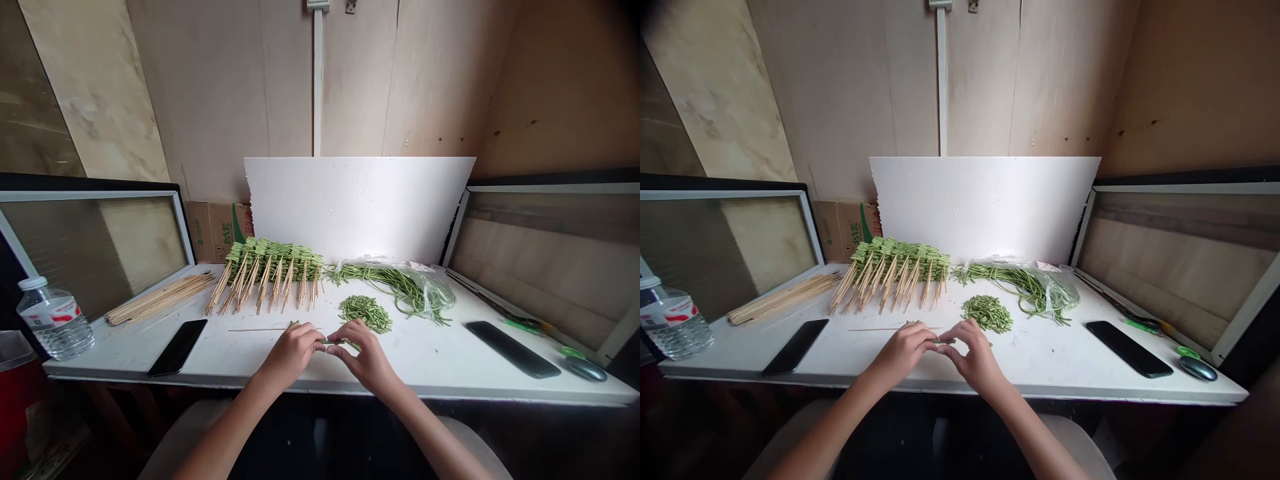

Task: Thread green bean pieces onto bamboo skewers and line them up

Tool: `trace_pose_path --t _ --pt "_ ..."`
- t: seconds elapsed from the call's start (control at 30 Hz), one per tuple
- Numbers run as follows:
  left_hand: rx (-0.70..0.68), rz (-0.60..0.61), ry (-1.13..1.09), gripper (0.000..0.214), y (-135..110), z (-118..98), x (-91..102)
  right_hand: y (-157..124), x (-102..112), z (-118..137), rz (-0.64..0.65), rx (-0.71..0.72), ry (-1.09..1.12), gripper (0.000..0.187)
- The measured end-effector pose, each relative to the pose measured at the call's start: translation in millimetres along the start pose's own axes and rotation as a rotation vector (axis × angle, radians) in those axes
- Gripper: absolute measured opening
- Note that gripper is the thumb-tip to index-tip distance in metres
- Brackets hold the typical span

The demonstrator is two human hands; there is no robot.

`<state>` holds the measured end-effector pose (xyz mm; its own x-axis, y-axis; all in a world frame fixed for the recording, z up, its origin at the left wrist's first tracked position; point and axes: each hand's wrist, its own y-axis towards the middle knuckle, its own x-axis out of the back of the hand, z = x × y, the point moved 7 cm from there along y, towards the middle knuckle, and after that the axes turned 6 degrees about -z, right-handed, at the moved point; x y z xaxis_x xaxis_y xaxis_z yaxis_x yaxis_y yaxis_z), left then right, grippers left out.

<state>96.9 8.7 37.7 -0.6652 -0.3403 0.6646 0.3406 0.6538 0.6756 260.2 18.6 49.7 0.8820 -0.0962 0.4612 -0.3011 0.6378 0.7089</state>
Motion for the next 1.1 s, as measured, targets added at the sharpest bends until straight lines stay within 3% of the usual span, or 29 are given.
trace_pose_path --t 0.23,0.43,0.6,0.77,0.9,1.1 --pt "-0.084 0.007 0.086 0.027 0.1 -11.9 -0.1 -3.4 -7.2 4.7 0.014 0.031 0.009 0.007" --pt "-0.16 0.015 -0.018 0.032 -0.4 -17.0 -4.7 -5.9 -9.9 3.9 0.032 0.008 0.076 0.021" --pt "-0.168 0.049 -0.129 0.035 -1.3 -17.6 -8.1 -2.6 -10.1 3.4 0.109 -0.026 0.16 0.025" --pt "-0.127 0.054 -0.253 0.034 1.9 -19.6 -3.4 4.6 -1.1 -0.1 0.18 -0.07 0.231 0.016" --pt "-0.104 0.061 -0.274 0.036 4.7 -19.6 -0.6 9.5 8.7 1.6 0.179 -0.021 0.177 0.013" --pt "-0.123 0.109 -0.202 0.039 6.2 -21.7 -2.2 9.3 6.7 0.5 0.155 0.003 0.12 0.016"
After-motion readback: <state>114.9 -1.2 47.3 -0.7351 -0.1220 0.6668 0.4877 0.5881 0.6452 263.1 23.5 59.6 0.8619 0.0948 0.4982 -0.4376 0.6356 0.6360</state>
